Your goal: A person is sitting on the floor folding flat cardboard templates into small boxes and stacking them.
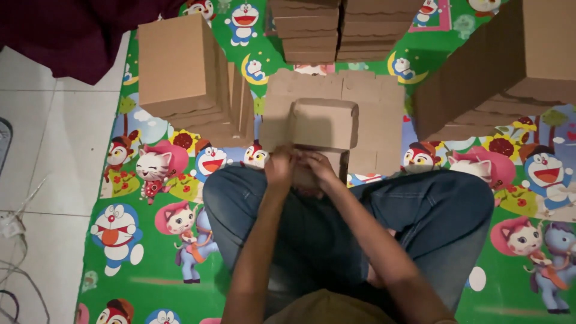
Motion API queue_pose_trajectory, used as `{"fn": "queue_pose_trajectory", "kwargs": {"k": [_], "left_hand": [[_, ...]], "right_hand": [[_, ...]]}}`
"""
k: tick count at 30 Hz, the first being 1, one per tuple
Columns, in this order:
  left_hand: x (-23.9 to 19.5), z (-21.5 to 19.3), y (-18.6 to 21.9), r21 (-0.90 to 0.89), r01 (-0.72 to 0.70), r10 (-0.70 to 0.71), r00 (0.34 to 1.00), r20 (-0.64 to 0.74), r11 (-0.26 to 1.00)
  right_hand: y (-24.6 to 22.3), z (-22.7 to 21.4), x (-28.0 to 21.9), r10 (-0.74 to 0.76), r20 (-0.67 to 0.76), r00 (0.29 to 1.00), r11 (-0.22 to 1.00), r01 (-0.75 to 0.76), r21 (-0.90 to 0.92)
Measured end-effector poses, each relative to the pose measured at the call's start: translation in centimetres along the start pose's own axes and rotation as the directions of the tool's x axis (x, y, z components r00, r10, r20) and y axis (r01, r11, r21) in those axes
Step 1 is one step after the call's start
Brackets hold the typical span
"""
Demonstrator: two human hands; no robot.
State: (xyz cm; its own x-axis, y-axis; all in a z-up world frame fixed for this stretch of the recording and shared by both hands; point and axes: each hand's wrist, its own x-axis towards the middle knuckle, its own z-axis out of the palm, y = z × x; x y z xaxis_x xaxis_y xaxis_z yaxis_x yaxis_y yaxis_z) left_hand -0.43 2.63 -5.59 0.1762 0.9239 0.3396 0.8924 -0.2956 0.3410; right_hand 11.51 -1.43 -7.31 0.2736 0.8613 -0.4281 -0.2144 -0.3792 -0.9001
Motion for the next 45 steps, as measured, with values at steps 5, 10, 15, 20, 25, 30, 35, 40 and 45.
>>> {"fn": "queue_pose_trajectory", "kwargs": {"k": [5, 10, 15, 20, 25, 30, 35, 40, 45], "left_hand": [[0.7, -1.9, 0.4, -0.242, 0.146, -0.077, 0.959, 0.273, 0.959], [0.9, -1.4, -0.4, -0.349, 0.084, 0.009, 0.967, 0.256, 0.933], [0.5, 3.3, -2.0, -0.242, 0.121, -0.109, 0.992, 0.065, 0.963], [0.4, 6.3, -4.0, -0.344, 0.137, -0.106, 0.989, 0.107, 0.929], [-0.8, 10.0, -6.1, -0.299, 0.021, 0.017, 0.992, 0.124, 0.954], [-0.8, 8.4, -4.5, -0.289, 0.05, -0.023, 0.995, 0.096, 0.956], [0.2, 5.4, -3.1, -0.248, 0.074, -0.01, 0.968, 0.251, 0.966], [1.0, 4.3, -2.0, -0.293, 0.142, -0.046, 0.95, 0.31, 0.945], [1.4, 4.3, -1.4, -0.274, 0.11, -0.023, 0.953, 0.302, 0.955]], "right_hand": [[4.5, -1.0, 3.6, 0.09, -0.006, 0.996, 0.995, -0.089, 0.041], [8.5, -0.8, 7.1, 0.161, -0.01, 0.987, 0.987, -0.161, 0.025], [8.6, 0.8, 7.1, 0.104, -0.114, 0.988, 0.989, -0.114, -0.091], [8.8, -0.2, 7.7, 0.014, -0.164, 0.986, 0.965, -0.056, -0.255], [-3.4, -0.8, -5.3, -0.281, -0.06, 0.958, 0.73, 0.173, -0.661], [-9.8, -10.7, -7.6, -0.534, -0.191, 0.824, 0.611, 0.22, -0.76], [-10.9, -10.4, -4.7, -0.182, 0.056, 0.982, 0.622, 0.159, -0.766], [-10.1, -10.2, -2.6, -0.206, -0.012, 0.978, 0.454, 0.085, -0.887], [-8.0, -11.8, -0.6, -0.152, 0.112, 0.982, 0.391, 0.163, -0.906]]}}
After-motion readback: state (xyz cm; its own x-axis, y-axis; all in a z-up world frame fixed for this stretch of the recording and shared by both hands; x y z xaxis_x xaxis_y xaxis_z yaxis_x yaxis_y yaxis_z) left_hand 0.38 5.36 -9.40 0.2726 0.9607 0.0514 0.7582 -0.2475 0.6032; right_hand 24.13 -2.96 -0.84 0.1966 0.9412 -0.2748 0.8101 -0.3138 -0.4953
